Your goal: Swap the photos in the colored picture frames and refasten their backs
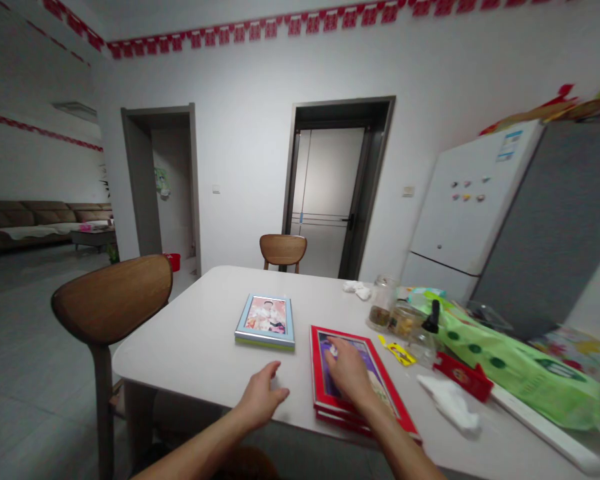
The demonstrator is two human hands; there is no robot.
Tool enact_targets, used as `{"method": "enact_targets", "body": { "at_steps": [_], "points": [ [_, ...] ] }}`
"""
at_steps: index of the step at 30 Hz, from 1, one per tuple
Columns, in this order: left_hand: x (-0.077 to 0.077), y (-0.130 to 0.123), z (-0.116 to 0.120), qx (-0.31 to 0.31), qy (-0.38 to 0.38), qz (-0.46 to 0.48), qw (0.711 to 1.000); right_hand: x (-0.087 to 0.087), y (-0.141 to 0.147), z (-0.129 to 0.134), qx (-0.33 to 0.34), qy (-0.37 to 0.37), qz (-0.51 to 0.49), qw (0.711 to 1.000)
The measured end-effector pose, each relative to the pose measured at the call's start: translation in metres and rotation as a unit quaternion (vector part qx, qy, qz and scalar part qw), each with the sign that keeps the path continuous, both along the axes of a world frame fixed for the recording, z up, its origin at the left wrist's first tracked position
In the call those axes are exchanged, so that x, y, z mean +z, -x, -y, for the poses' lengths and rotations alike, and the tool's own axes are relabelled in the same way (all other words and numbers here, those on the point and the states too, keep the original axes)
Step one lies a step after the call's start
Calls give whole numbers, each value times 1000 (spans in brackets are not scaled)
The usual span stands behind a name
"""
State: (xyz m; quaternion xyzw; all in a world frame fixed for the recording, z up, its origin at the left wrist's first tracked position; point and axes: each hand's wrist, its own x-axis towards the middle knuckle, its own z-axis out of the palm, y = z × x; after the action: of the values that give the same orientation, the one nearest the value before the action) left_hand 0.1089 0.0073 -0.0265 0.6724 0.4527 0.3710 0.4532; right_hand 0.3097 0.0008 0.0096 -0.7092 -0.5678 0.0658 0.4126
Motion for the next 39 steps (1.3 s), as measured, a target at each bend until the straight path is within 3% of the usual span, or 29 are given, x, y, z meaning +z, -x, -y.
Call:
{"method": "enact_targets", "body": {
  "at_steps": [3,6,11,16,19,22,25,28,30,32,34,36,39],
  "points": [
    [-7,19,-22,53,27,53,997,-6,61,-33,118,25,121,985],
    [-10,35,-38,97,61,113,987,-11,103,-62,152,30,176,972],
    [-11,52,-47,137,140,207,959,-15,121,-83,140,46,230,962],
    [-11,57,-38,116,202,304,924,-9,126,-58,170,34,251,952],
    [-2,56,-25,103,199,358,906,0,132,-32,169,-5,179,969],
    [16,53,-10,86,131,425,891,9,139,-4,172,-52,28,983],
    [38,49,7,59,16,446,893,16,147,23,199,-59,-76,975],
    [55,50,27,66,-65,368,925,26,152,46,225,-66,-191,953],
    [60,55,41,59,-123,283,949,35,151,59,219,-82,-312,921],
    [61,62,53,17,-208,182,961,42,145,70,187,-86,-436,876],
    [57,68,63,-58,-305,82,947,44,136,76,147,-60,-508,847],
    [47,70,70,-130,-377,-11,917,37,125,78,106,-17,-502,858],
    [25,65,73,-175,-399,-127,891,16,109,73,77,43,-389,917]
  ]
}}
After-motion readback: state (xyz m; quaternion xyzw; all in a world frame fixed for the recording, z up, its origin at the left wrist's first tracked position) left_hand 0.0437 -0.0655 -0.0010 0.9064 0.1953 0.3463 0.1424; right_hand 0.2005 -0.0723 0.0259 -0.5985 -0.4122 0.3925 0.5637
